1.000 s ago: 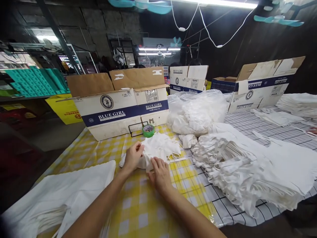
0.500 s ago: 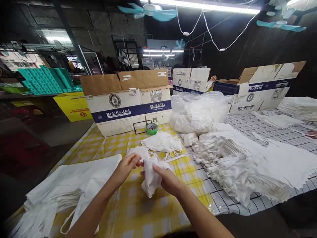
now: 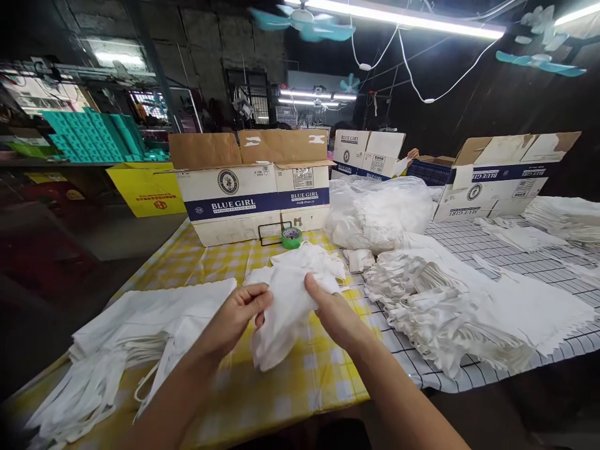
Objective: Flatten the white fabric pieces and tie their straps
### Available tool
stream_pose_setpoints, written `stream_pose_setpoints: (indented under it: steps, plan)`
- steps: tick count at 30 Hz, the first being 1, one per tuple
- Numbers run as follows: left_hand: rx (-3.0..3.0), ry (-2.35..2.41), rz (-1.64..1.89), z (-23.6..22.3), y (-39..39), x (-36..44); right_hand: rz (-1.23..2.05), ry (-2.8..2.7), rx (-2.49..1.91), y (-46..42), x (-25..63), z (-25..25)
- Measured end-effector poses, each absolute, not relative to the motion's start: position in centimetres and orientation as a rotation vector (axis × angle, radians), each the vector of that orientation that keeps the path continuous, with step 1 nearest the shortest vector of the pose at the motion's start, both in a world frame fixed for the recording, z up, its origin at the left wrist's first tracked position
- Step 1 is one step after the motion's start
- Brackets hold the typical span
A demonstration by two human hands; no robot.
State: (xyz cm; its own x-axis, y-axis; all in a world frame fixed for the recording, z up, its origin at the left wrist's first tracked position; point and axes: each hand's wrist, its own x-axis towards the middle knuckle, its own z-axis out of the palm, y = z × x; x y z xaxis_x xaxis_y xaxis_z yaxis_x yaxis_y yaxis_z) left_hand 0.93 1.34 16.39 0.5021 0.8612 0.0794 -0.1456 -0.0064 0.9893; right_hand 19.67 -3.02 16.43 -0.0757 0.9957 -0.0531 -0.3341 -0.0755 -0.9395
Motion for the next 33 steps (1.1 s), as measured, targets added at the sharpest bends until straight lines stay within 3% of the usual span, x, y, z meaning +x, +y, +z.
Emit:
stream_pose_setpoints:
  steps: [7,13,19,23,28,33]
  plan:
    - [0.922,0.642,1.291,20.7,1.1,-1.1,1.399,-1.083,-0.913,-3.1,20.6,18.8]
    - [0.597,0.882,1.513,18.1,1.9,-2.2,1.409,-1.159,-0.976,-1.6,22.2,17.9]
    - [0.436,1.012,1.353,11.3,0.7,-5.3,0.950,-1.420,-1.409,-0.9,23.6,11.5]
    - [0.462,1.140,1.164,9.4,-1.6,-7.5,0.862,-1.772,-1.570,-1.9,22.9,7.6]
    - [0.682,0.965,0.656,12.2,-4.9,-7.5,1.045,-1.888,-1.155,-3.2,18.8,10.4]
    - [1.080,0.957,0.487,18.9,-4.9,-8.0,1.561,-1.959,-0.574,-3.5,14.6,15.1]
